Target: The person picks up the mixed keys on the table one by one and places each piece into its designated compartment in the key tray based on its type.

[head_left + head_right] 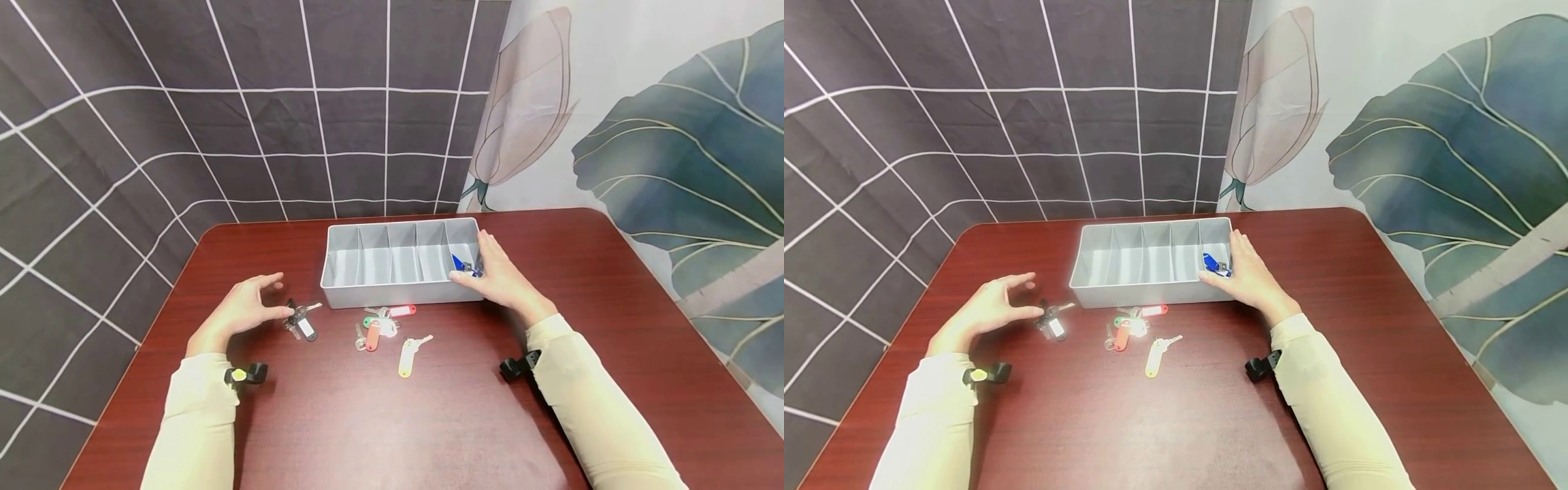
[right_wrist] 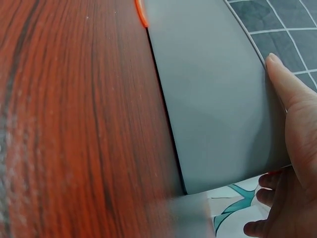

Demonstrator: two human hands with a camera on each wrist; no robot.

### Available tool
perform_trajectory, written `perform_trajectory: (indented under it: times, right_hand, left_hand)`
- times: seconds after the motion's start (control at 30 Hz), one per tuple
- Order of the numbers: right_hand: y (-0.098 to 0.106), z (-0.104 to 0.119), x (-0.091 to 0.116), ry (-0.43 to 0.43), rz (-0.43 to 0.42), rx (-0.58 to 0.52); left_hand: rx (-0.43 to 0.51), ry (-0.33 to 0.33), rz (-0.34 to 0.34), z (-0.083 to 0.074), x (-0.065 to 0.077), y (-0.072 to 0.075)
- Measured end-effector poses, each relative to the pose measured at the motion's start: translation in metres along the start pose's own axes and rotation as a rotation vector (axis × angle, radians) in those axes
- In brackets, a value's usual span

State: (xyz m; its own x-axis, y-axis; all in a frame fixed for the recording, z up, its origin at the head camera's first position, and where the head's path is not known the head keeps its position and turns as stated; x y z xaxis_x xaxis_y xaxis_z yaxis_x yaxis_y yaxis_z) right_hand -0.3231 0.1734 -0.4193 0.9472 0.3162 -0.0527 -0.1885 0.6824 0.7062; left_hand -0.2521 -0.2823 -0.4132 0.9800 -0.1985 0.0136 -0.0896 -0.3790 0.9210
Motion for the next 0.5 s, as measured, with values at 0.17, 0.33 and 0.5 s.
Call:
perform_trajectory:
  times: [0.17, 0.33, 0.5]
  right_hand:
    - [0.000, -0.001, 0.000, -0.011, 0.006, 0.001]
    - [0.000, -0.001, 0.001, -0.010, 0.003, -0.004]
    - [0.000, 0.000, 0.001, -0.011, 0.006, -0.017]
  left_hand:
    - [-0.002, -0.022, 0.015, -0.002, 0.000, -0.005]
    - [-0.004, -0.036, 0.039, -0.001, -0.001, -0.010]
    - [-0.020, -0.058, 0.043, 0.000, -0.002, -0.014]
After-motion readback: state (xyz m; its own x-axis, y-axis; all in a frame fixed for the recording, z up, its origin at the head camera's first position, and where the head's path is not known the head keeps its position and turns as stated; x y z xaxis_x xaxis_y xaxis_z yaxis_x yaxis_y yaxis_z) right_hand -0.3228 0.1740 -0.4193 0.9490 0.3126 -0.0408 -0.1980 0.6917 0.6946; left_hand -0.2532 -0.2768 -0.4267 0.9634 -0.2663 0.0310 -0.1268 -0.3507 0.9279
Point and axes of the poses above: each hand's wrist, its own x-axis away from the middle knuckle, its own y-axis out of the back of the hand, z = x × y, the point moved 5 cm from there along -x, towards the middle knuckle, and after that the axes turned 10 degrees about -x, right-handed, at the moved point
